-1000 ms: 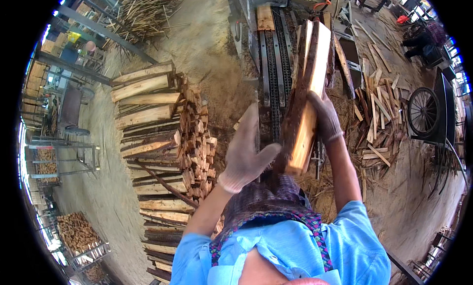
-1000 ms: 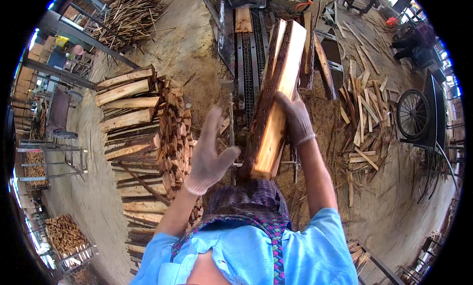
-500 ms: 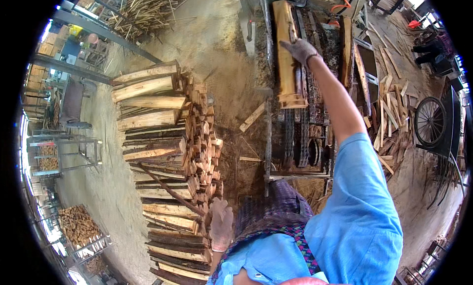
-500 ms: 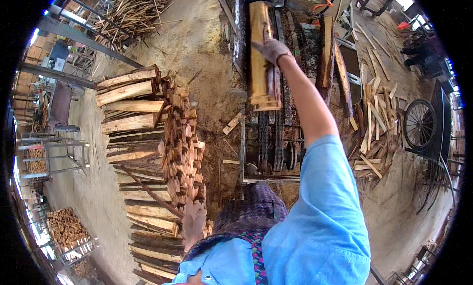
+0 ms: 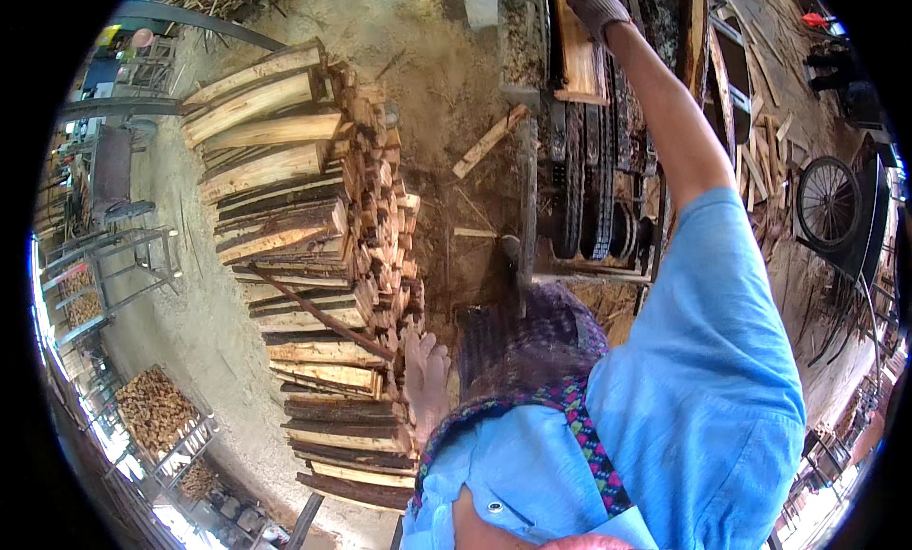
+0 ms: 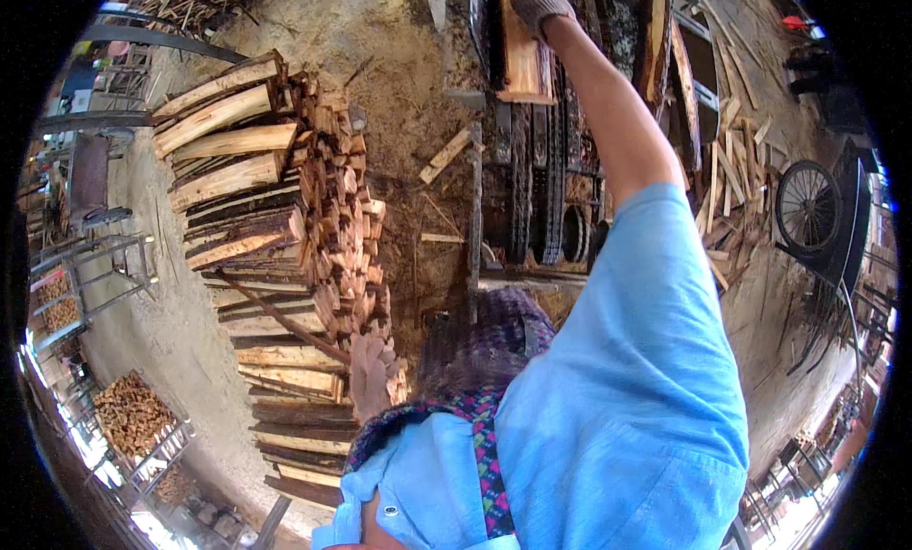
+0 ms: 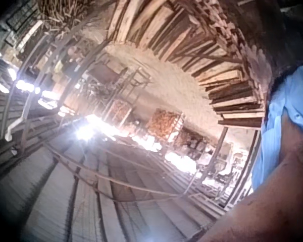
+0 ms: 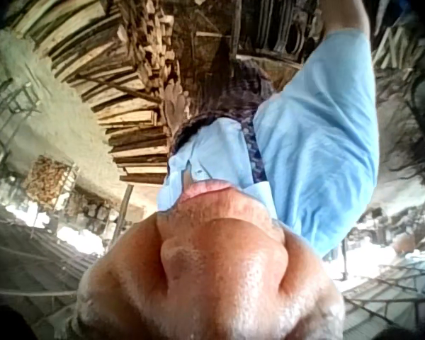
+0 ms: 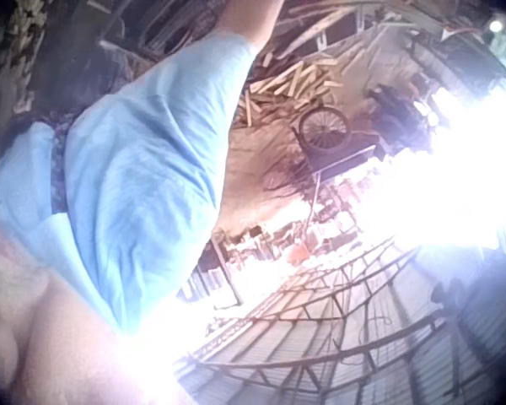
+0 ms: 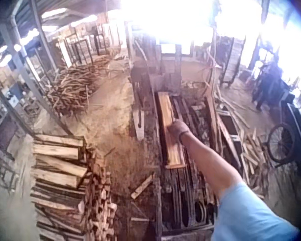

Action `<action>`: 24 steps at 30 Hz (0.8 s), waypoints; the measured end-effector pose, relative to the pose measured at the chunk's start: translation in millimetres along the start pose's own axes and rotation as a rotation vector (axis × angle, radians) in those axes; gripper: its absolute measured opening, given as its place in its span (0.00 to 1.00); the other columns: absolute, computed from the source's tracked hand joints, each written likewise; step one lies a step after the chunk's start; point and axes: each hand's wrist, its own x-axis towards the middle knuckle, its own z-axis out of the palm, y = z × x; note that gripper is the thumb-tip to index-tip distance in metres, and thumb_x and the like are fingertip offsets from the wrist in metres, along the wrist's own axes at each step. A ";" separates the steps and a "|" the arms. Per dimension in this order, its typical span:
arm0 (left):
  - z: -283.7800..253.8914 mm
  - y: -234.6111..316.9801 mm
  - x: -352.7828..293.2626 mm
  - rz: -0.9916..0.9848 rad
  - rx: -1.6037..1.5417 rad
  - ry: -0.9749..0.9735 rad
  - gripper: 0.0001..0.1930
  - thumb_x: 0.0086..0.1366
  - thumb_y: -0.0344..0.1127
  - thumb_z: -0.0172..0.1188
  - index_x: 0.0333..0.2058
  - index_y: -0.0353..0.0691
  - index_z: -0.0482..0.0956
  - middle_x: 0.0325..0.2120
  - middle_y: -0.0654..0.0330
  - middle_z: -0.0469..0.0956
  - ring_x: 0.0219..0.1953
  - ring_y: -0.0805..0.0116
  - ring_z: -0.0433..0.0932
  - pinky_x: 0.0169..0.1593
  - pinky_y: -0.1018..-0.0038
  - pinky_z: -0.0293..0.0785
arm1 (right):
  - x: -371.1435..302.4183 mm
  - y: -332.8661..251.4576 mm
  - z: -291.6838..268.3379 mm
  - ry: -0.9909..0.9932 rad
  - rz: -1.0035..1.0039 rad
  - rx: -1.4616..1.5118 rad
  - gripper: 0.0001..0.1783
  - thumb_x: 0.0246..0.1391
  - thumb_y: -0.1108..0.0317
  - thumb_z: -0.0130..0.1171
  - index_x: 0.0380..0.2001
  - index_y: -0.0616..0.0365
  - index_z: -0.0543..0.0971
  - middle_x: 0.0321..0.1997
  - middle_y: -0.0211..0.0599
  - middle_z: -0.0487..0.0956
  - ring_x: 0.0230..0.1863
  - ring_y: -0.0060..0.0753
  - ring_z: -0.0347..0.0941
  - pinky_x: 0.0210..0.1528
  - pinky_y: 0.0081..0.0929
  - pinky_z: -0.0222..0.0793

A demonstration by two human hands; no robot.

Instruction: The person repeatedly picks up wooden planks from a pile and places them onto a conveyor belt. They then retrieve the planks from the other side of the conveyor and stack them neatly in a growing pile.

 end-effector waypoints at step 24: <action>-144.0 -76.8 10.9 0.281 -0.383 0.026 0.28 0.76 0.38 0.53 0.70 0.34 0.61 0.66 0.49 0.68 0.66 0.59 0.69 0.69 0.66 0.64 | -297.1 -239.3 -169.8 0.496 0.224 1.397 0.27 0.63 0.68 0.62 0.65 0.60 0.72 0.64 0.48 0.78 0.65 0.44 0.74 0.65 0.33 0.69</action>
